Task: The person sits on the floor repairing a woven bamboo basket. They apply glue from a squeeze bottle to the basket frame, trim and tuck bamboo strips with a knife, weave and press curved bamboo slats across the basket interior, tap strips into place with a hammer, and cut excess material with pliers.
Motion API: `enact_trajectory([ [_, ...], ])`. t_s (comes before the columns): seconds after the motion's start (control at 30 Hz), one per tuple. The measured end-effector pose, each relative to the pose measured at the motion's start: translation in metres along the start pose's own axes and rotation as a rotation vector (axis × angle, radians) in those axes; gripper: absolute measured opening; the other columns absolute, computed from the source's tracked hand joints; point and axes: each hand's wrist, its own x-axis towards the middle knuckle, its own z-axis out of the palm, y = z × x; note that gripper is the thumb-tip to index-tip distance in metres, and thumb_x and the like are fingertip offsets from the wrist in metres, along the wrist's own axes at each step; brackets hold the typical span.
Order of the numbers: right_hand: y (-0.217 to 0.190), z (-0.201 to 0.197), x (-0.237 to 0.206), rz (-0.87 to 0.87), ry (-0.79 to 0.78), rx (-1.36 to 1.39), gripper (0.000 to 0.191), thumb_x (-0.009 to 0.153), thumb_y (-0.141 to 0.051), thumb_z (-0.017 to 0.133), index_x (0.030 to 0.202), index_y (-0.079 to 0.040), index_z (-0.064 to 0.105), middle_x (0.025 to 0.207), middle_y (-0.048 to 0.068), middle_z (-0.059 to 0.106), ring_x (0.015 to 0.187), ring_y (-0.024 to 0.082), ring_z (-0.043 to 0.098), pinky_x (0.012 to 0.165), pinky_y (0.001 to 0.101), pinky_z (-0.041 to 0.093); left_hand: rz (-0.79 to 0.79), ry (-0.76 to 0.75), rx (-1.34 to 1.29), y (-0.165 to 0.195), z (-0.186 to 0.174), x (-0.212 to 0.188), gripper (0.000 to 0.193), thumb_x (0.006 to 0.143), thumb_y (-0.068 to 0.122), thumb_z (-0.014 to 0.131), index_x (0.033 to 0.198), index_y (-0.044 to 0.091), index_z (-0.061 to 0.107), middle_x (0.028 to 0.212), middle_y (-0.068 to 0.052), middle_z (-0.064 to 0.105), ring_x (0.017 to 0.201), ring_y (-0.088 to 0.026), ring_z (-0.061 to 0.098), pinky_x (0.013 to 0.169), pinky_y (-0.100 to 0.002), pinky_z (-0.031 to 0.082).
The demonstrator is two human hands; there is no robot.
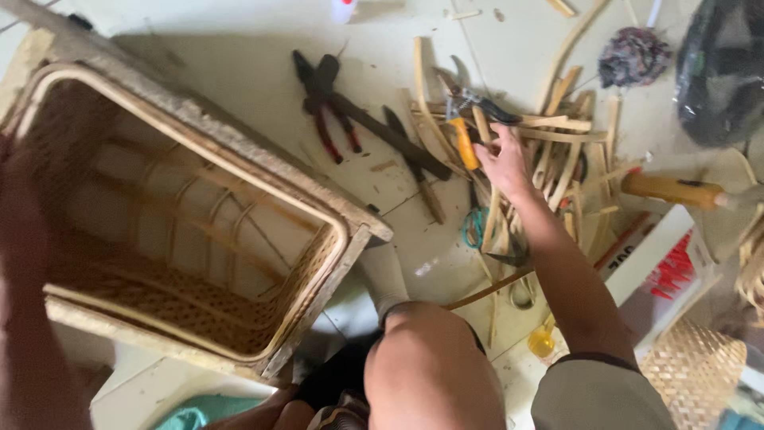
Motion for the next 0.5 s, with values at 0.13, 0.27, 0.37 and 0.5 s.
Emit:
enact_trajectory([
  [0.13, 0.005, 0.006, -0.009, 0.025, -0.019, -0.274, 0.041, 0.096, -0.021, 0.075, 0.136, -0.017, 0.065, 0.103, 0.011, 0.077, 0.09, 0.03, 0.072, 0.076, 0.044, 0.058, 0.247, 0.088, 0.218, 0.008, -0.012, 0.0, 0.015, 0.11, -0.001, 0.06, 0.121, -0.003, 0.068, 0.121, -0.012, 0.066, 0.108, -0.025, 0.061, 0.099, -0.036, 0.049],
  [0.27, 0.018, -0.01, -0.041, -0.11, -0.125, -0.173, 0.037, 0.096, -0.018, 0.072, 0.128, -0.004, 0.061, 0.104, 0.015, 0.076, 0.089, 0.027, 0.075, 0.078, 0.04, 0.059, 0.445, 0.216, 0.36, 0.019, -0.016, 0.008, 0.021, 0.098, -0.005, 0.066, 0.118, -0.003, 0.074, 0.126, -0.013, 0.073, 0.115, -0.028, 0.061, 0.102, -0.041, 0.052],
  [0.37, 0.022, -0.016, -0.039, -0.063, -0.217, -0.233, 0.041, 0.092, -0.013, 0.073, 0.128, 0.0, 0.059, 0.104, 0.019, 0.074, 0.085, 0.03, 0.074, 0.075, 0.0405, 0.059, 0.466, 0.263, 0.274, 0.024, -0.012, 0.02, 0.024, 0.099, -0.006, 0.071, 0.122, -0.005, 0.077, 0.126, -0.016, 0.074, 0.115, -0.03, 0.062, 0.099, -0.043, 0.052],
  [0.5, 0.005, -0.02, -0.004, 0.105, -0.087, -0.274, 0.035, 0.101, -0.019, 0.064, 0.133, -0.006, 0.06, 0.096, 0.014, 0.071, 0.071, 0.021, 0.064, 0.061, 0.0375, 0.053, 0.526, 0.296, 0.216, 0.027, -0.013, 0.021, 0.027, 0.098, -0.008, 0.067, 0.124, -0.004, 0.075, 0.125, -0.015, 0.073, 0.121, -0.03, 0.062, 0.105, -0.044, 0.052],
])
